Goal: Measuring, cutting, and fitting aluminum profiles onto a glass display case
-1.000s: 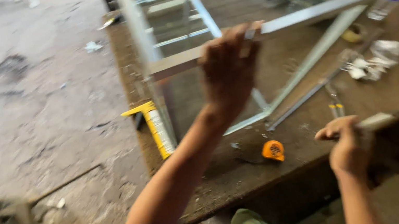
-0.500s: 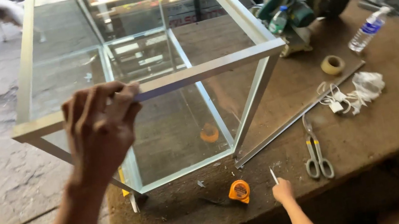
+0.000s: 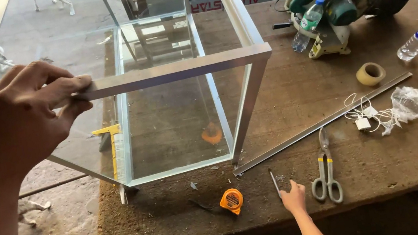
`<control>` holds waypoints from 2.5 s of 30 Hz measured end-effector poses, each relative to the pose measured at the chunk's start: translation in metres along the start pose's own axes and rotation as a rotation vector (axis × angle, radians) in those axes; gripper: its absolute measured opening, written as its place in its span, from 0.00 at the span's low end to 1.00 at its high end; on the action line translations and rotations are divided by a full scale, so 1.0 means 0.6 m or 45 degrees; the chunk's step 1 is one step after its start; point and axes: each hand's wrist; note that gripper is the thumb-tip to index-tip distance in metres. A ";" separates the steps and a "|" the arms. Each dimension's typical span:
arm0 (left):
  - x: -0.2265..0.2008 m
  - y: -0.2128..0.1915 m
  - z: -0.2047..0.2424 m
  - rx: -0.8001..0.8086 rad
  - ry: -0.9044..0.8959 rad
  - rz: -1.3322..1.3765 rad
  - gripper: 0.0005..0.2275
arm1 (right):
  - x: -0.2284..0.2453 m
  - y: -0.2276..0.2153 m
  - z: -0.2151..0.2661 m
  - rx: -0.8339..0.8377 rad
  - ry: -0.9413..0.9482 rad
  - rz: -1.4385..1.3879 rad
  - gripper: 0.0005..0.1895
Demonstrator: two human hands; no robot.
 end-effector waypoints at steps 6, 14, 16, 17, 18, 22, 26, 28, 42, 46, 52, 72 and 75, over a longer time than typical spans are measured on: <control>-0.003 0.002 0.011 -0.012 -0.046 -0.034 0.18 | -0.024 0.002 0.031 -0.178 0.001 -0.244 0.30; -0.010 -0.017 0.010 -0.075 0.015 0.005 0.07 | -0.013 0.008 0.047 -0.465 -0.189 -0.433 0.22; -0.046 -0.050 0.027 -0.095 -0.057 0.213 0.03 | 0.050 -0.018 0.113 -0.437 -0.211 -0.501 0.21; -0.064 -0.066 0.036 -0.120 -0.127 0.426 0.04 | 0.083 -0.031 0.143 -0.414 -0.235 -0.569 0.20; -0.075 -0.050 0.084 -0.111 -0.132 0.419 0.04 | 0.111 -0.040 0.174 -0.402 -0.234 -0.568 0.20; -0.202 0.034 0.169 -0.784 -0.751 0.955 0.16 | 0.215 -0.059 0.317 0.023 -0.714 -0.653 0.19; -0.348 0.204 0.225 -1.569 -1.429 1.884 0.13 | 0.285 -0.044 0.445 0.312 -1.449 -0.398 0.44; -0.404 0.266 0.255 -1.416 -1.604 1.905 0.13 | 0.291 -0.053 0.494 0.180 -1.536 -0.297 0.42; -0.526 0.262 0.324 0.757 -1.092 1.340 0.09 | 0.283 -0.026 0.355 -0.231 -1.909 0.884 0.11; -0.493 0.319 0.234 0.987 -0.453 0.789 0.42 | 0.272 -0.013 0.342 -0.175 -2.018 0.677 0.02; -0.448 0.289 0.175 1.354 -0.611 0.878 0.16 | 0.193 -0.178 0.170 -0.209 -1.383 -0.319 0.27; -0.408 0.153 0.062 0.736 -0.339 1.225 0.18 | -0.164 -0.203 -0.062 0.232 0.251 -1.647 0.17; -0.406 0.160 0.064 0.840 -0.433 1.380 0.07 | -0.113 -0.181 0.036 0.441 0.138 -1.847 0.23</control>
Point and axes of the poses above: each hand's wrist, its own z-axis away from the middle knuckle, its own y-axis out of the palm, x = y × z, and after that the axes turned 5 degrees about x, right-handed
